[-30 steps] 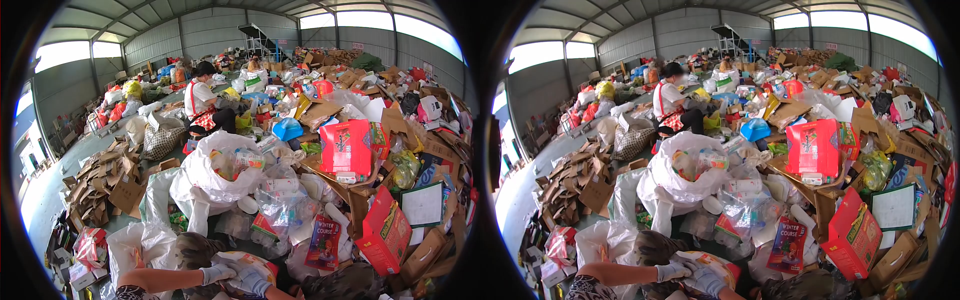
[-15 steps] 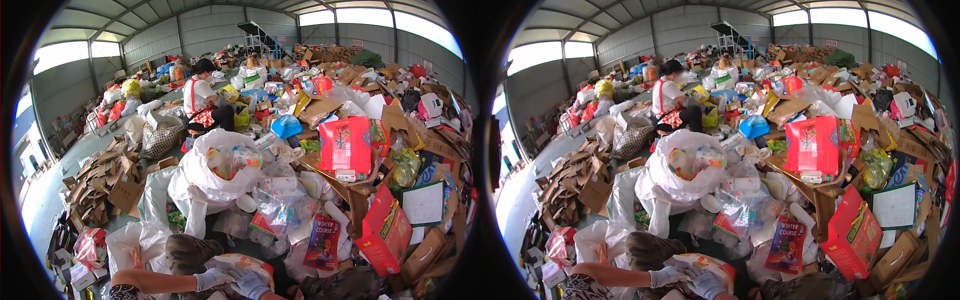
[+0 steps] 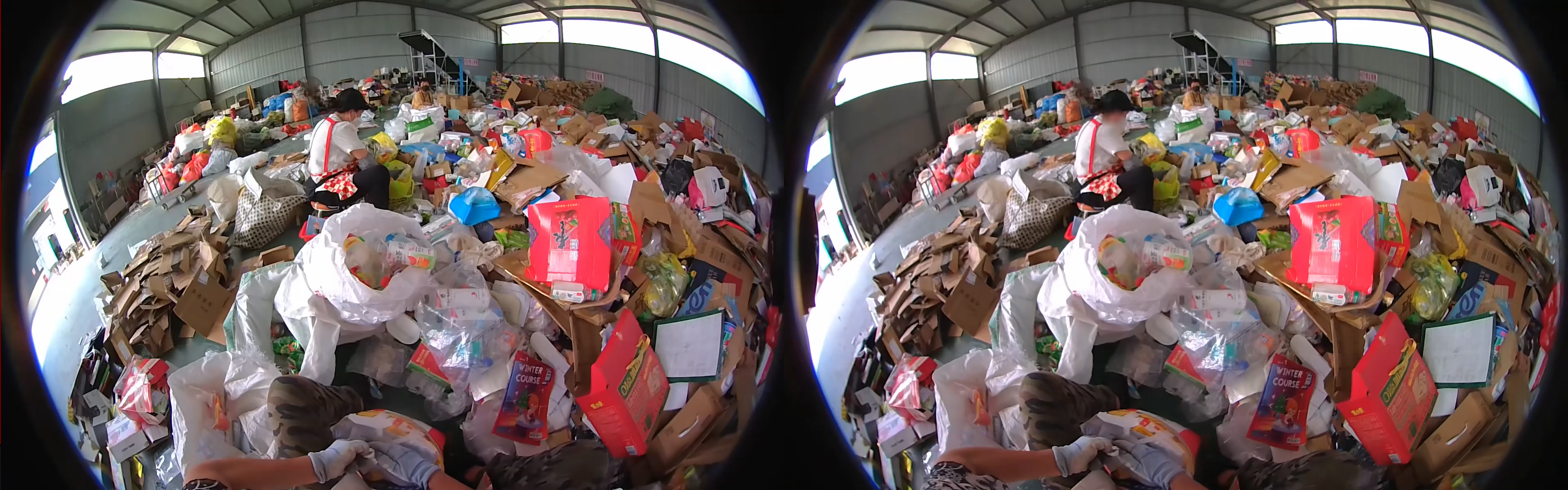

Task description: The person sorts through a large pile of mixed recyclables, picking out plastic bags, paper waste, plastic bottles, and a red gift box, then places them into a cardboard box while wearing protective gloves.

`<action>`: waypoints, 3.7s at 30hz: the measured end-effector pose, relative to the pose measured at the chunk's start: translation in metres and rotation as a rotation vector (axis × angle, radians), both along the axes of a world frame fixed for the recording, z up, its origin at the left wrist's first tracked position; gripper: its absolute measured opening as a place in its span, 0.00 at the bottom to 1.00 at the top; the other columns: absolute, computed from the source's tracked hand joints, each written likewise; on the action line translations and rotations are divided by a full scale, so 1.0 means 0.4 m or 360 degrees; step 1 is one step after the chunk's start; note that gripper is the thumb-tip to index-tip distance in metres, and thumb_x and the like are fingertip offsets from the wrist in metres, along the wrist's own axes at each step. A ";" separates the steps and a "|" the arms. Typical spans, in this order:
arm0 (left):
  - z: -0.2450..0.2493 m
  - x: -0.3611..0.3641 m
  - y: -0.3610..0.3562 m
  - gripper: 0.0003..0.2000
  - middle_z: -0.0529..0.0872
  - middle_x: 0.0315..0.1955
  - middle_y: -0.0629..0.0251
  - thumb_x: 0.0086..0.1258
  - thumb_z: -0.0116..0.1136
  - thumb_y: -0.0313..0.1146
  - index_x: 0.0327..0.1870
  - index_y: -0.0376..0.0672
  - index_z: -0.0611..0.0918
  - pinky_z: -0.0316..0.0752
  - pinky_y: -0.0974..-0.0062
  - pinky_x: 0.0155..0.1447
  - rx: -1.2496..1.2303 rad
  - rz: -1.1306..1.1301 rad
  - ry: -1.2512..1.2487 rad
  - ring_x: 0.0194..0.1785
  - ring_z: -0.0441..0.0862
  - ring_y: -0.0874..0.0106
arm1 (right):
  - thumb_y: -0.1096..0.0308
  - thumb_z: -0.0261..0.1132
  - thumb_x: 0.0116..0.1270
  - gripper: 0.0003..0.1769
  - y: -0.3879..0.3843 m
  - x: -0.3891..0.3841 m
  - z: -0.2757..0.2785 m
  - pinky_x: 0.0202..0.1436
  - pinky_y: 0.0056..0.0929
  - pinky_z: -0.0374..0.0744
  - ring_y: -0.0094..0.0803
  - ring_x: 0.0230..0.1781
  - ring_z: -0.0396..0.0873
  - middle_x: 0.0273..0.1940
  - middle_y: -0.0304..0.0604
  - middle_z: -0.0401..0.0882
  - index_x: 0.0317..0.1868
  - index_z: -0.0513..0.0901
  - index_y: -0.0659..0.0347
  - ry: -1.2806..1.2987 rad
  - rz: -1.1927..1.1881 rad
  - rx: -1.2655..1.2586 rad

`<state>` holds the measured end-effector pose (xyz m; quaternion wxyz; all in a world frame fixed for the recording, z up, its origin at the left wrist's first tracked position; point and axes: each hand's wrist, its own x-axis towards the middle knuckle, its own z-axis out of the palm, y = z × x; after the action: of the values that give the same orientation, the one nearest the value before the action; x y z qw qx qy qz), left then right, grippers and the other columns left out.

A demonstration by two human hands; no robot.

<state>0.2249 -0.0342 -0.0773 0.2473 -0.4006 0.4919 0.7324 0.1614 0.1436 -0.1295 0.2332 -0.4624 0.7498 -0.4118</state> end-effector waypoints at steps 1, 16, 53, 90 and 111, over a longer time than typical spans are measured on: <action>-0.027 0.005 -0.010 0.03 0.81 0.26 0.69 0.58 0.56 0.27 0.29 0.41 0.82 0.76 0.79 0.36 -0.0011 -0.0015 0.0093 0.33 0.79 0.75 | 0.51 0.47 0.68 0.24 0.002 0.009 0.021 0.68 0.37 0.60 0.44 0.65 0.62 0.65 0.47 0.63 0.62 0.69 0.48 0.0006 0.0001 0.0000; 0.115 -0.070 0.007 0.23 0.76 0.23 0.70 0.67 0.47 0.55 0.54 0.48 0.75 0.74 0.80 0.22 -0.0672 -0.1366 0.0068 0.19 0.74 0.77 | 0.54 0.54 0.62 0.20 -0.028 -0.022 -0.014 0.58 0.43 0.70 0.49 0.52 0.74 0.50 0.51 0.77 0.52 0.77 0.52 0.0263 -0.0285 0.0254; -0.063 -0.007 0.085 0.14 0.82 0.26 0.65 0.71 0.50 0.41 0.40 0.40 0.83 0.73 0.75 0.41 -0.0902 -0.0701 0.1380 0.33 0.78 0.72 | 0.57 0.73 0.41 0.38 -0.029 -0.023 0.040 0.60 0.34 0.70 0.45 0.59 0.69 0.58 0.48 0.68 0.55 0.71 0.56 0.0378 -0.0224 0.0062; -0.024 -0.277 0.185 0.11 0.81 0.21 0.70 0.54 0.58 0.38 0.39 0.52 0.81 0.70 0.77 0.28 -0.1074 -0.0778 0.0804 0.23 0.77 0.75 | 0.62 0.58 0.64 0.17 0.329 -0.185 0.317 0.55 0.36 0.72 0.45 0.51 0.75 0.48 0.51 0.78 0.50 0.77 0.61 0.0365 0.0120 0.0548; 0.734 0.427 -1.589 0.23 0.82 0.44 0.59 0.67 0.50 0.50 0.55 0.41 0.77 0.77 0.69 0.50 -0.3079 0.0738 0.0540 0.48 0.80 0.69 | 0.62 0.58 0.66 0.17 1.184 -0.455 0.162 0.29 0.25 0.76 0.25 0.29 0.76 0.36 0.40 0.80 0.53 0.76 0.59 0.0451 -0.1930 0.0285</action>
<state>0.3959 -0.6699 0.2163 -0.4056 -0.4054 0.8135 0.0963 -0.0207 0.6173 -0.0648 -0.1055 0.0162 0.9339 -0.3413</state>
